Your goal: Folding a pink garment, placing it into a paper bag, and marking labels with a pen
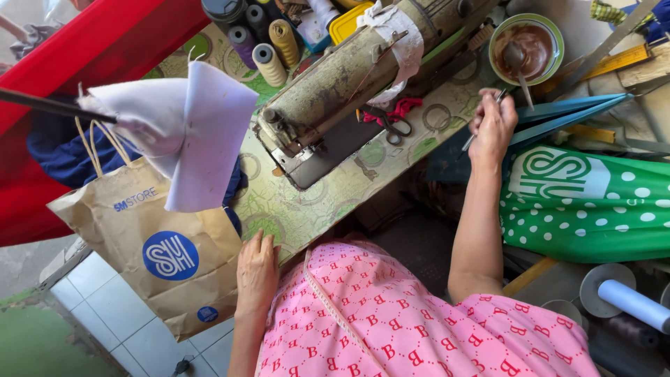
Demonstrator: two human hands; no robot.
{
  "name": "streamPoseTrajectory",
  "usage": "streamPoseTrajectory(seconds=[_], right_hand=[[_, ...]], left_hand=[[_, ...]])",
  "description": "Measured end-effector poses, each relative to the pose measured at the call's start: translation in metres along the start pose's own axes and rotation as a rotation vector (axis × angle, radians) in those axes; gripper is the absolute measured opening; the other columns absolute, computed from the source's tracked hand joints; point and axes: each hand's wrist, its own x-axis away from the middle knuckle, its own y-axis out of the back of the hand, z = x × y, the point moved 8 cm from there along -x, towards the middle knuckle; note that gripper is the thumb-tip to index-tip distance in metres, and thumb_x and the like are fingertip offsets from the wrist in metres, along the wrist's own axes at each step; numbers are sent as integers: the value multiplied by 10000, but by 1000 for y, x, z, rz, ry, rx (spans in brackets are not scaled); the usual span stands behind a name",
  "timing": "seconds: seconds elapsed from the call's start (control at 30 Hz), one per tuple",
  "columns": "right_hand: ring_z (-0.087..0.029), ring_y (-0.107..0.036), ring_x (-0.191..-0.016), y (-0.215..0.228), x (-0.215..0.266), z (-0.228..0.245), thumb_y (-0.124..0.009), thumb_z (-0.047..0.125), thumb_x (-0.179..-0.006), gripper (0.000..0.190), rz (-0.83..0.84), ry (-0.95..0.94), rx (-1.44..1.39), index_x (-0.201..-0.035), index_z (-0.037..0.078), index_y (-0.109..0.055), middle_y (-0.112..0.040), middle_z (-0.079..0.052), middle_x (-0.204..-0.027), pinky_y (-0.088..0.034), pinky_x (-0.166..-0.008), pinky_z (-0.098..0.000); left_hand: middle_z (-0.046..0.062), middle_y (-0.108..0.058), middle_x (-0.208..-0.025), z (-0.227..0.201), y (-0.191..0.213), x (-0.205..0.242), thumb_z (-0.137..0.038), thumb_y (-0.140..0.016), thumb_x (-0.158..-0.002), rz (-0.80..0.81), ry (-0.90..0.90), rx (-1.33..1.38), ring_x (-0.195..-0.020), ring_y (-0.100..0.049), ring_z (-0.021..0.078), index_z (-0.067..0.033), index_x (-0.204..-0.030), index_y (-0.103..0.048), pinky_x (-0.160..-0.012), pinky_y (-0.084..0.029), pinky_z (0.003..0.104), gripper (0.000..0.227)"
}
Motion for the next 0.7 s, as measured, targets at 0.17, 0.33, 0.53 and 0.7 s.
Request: streamPoseTrajectory(seconds=[0.17,0.33,0.53,0.7], right_hand=[[-71,-569,-578,5,59,-17,-571,267,-1063,232,41,-33,14,-1220,124,-663,-573,-42,-782,-472,-459,-154],[-36,-363,-382,20,83,-37,-631,145,-1024,101,12,-11,140,-1078,100,-704,-464,-14,-633,-275,-332,-183],[-8,-396,-370,-37,74,49,-645,40,-1021,88,205,232,145,-1092,6,-685,-653,-121,-714,-261,-351,-176],[-93,-571,-666,-114,33,169,-661,31,-1029,64,330,527,375,-1071,54,-702,-734,-106,-846,-409,-628,-225]], left_hand=[[94,-666,-1248,9,-8,0,-348,-611,-989,-33,-61,-72,-1147,-689,251,-171,-1195,-622,-1085,-502,417,272],[100,-670,-1252,25,1,-3,-353,-561,-1021,71,-82,27,-1141,-692,283,-192,-1244,-610,-997,-540,470,280],[74,-688,-1164,42,-30,-9,-347,-558,-1019,21,-157,6,-1089,-714,247,-195,-1201,-613,-904,-564,379,244],[84,-654,-1027,14,-7,-33,-234,-596,-985,30,-138,136,-934,-678,283,-137,-1078,-588,-785,-538,409,135]])
